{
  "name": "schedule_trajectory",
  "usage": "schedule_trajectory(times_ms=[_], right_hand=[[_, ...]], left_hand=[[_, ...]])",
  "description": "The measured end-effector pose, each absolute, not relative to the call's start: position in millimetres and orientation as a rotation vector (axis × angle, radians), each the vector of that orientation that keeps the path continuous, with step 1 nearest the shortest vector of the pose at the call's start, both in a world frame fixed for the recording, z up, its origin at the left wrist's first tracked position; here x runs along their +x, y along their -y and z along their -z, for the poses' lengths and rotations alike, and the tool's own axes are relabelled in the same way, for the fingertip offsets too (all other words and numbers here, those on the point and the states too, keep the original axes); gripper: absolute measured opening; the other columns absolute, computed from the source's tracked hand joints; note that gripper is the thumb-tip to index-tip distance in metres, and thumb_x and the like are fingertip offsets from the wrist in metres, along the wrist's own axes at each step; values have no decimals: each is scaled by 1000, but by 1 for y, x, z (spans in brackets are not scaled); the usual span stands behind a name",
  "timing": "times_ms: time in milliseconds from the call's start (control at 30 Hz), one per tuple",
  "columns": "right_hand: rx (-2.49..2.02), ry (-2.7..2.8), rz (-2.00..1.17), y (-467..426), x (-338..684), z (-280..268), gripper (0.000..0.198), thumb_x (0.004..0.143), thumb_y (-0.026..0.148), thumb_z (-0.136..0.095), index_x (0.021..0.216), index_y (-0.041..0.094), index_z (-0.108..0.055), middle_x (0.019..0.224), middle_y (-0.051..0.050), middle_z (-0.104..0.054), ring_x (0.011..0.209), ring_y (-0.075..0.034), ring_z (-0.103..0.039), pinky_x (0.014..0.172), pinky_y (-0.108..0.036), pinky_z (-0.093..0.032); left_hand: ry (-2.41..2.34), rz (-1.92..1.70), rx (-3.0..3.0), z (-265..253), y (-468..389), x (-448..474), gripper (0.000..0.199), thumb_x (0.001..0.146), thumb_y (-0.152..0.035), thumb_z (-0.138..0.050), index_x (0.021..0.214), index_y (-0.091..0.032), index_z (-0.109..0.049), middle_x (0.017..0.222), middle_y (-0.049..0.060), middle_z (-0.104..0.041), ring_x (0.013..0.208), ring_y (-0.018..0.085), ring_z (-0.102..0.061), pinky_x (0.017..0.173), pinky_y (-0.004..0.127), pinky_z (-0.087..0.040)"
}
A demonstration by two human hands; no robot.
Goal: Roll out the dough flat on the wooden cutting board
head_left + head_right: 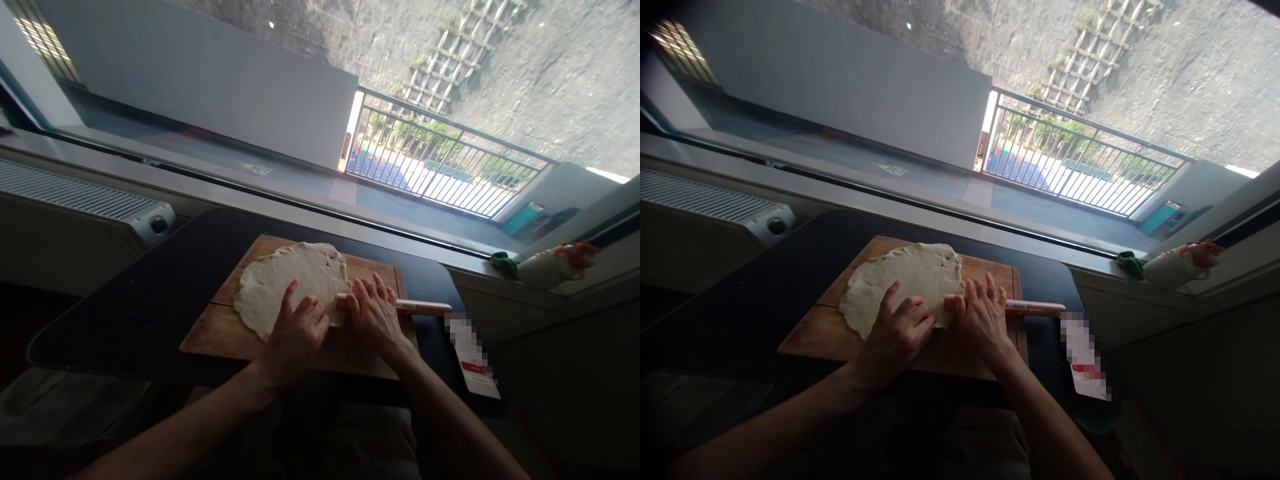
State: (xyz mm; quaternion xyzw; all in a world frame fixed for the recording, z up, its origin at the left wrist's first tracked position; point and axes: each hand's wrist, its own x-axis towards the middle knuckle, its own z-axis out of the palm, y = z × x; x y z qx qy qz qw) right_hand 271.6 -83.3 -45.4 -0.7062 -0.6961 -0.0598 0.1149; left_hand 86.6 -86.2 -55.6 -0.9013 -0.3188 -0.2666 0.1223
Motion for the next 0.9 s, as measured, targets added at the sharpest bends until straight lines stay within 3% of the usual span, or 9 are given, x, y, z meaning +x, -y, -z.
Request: schedule_trajectory(times_ms=[167, 400, 633, 800, 900], right_hand=[[-2189, 1953, 25, 46, 275, 35, 47, 98, 45, -19, 117, 25, -57, 136, -8, -46, 138, -28, -19, 102, -51, -27], [-2063, 1982, 211, 74, 273, 49, 44, 97, 44, -27, 129, 22, -49, 141, -8, -40, 139, -27, -14, 108, -48, -18], [-2190, 1875, -91, 0, 285, 27, 45, 97, 41, -25, 110, 18, -61, 135, -12, -45, 135, -27, -25, 103, -46, -32], [-1921, 2108, 63, 66, 284, 37, 45, 98, 35, -25, 100, 14, -65, 134, -11, -47, 138, -22, -21, 113, -38, -19], [-1878, 2123, 101, 93, 280, 42, 40, 97, 34, -28, 105, 16, -64, 136, -9, -47, 139, -23, -18, 112, -39, -23]], left_hand=[[928, 775, -2609, 55, 86, 87, 13, 82, -12, -54, 76, -19, -64, 75, 2, -60, 93, 20, -55, 110, 61, -15], [931, 735, -2619, 55, 85, 88, 13, 83, -13, -53, 76, -18, -63, 76, 2, -60, 96, 21, -54, 111, 60, -14], [929, 680, -2533, 53, 70, 116, 14, 83, -11, -51, 76, -16, -63, 73, 3, -59, 89, 22, -54, 110, 60, -20], [846, 701, -2600, 48, 76, 105, 15, 85, -11, -51, 85, -16, -64, 79, 3, -61, 90, 19, -54, 112, 57, -19], [782, 765, -2649, 52, 89, 89, 17, 86, -10, -49, 90, -16, -65, 79, 2, -62, 94, 19, -54, 112, 57, -18]])
